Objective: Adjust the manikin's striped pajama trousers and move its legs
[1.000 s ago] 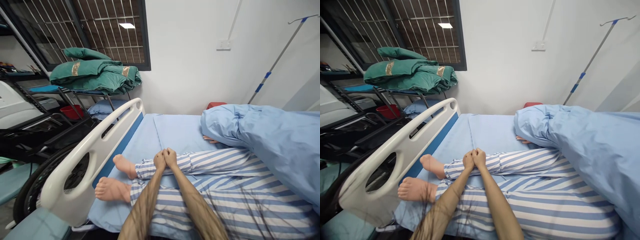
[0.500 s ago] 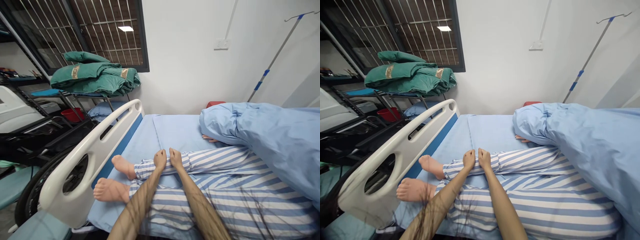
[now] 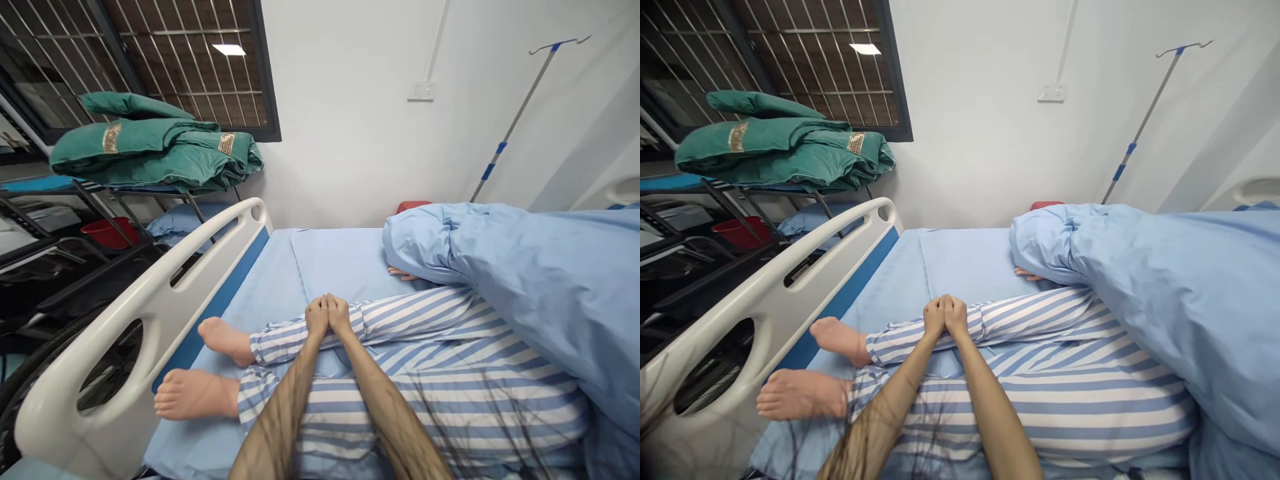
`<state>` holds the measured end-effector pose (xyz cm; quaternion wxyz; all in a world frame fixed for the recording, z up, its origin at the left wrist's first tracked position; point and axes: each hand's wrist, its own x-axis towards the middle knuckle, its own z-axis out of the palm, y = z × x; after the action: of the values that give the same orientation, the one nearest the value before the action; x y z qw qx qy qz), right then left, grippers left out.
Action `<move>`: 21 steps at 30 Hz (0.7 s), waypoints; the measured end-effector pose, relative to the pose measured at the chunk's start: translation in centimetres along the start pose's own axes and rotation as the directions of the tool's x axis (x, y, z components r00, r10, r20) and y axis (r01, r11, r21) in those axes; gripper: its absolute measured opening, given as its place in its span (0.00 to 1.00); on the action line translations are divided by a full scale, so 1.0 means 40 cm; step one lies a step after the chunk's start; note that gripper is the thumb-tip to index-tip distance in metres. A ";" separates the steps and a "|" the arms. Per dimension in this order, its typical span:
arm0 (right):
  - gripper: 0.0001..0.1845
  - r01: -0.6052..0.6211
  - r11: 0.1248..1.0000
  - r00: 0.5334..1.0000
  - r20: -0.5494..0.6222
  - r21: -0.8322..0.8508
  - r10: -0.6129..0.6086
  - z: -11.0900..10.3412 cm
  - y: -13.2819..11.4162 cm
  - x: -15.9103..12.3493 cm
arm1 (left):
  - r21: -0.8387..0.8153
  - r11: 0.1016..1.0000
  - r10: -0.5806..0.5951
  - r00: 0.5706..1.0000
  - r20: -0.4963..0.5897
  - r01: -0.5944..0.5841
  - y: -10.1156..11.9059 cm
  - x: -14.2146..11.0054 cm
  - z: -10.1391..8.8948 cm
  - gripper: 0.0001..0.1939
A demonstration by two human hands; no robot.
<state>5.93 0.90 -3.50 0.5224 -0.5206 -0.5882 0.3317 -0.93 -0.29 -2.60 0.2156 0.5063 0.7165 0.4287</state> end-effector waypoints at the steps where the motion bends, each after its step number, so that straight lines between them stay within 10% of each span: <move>1: 0.24 0.012 1.000 1.000 0.028 -0.027 -0.011 -0.005 -0.007 0.001 | 0.001 1.000 0.008 1.000 0.002 -0.008 -0.001 0.001 -0.001 0.21; 7: 0.25 0.222 0.945 0.971 0.143 -0.242 -0.191 -0.074 -0.072 0.028 | -0.016 1.000 -0.010 1.000 -0.007 0.010 0.007 0.011 0.000 0.21; 21: 0.22 0.016 1.000 0.999 0.050 -0.026 -0.015 -0.094 0.059 0.051 | -0.314 0.948 -0.058 0.998 -0.002 0.054 0.080 0.059 0.019 0.20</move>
<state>10.36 2.84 -4.28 0.5031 -0.5145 -0.6094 0.3328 0.43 2.54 -0.04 0.3012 0.4426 0.6547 0.5336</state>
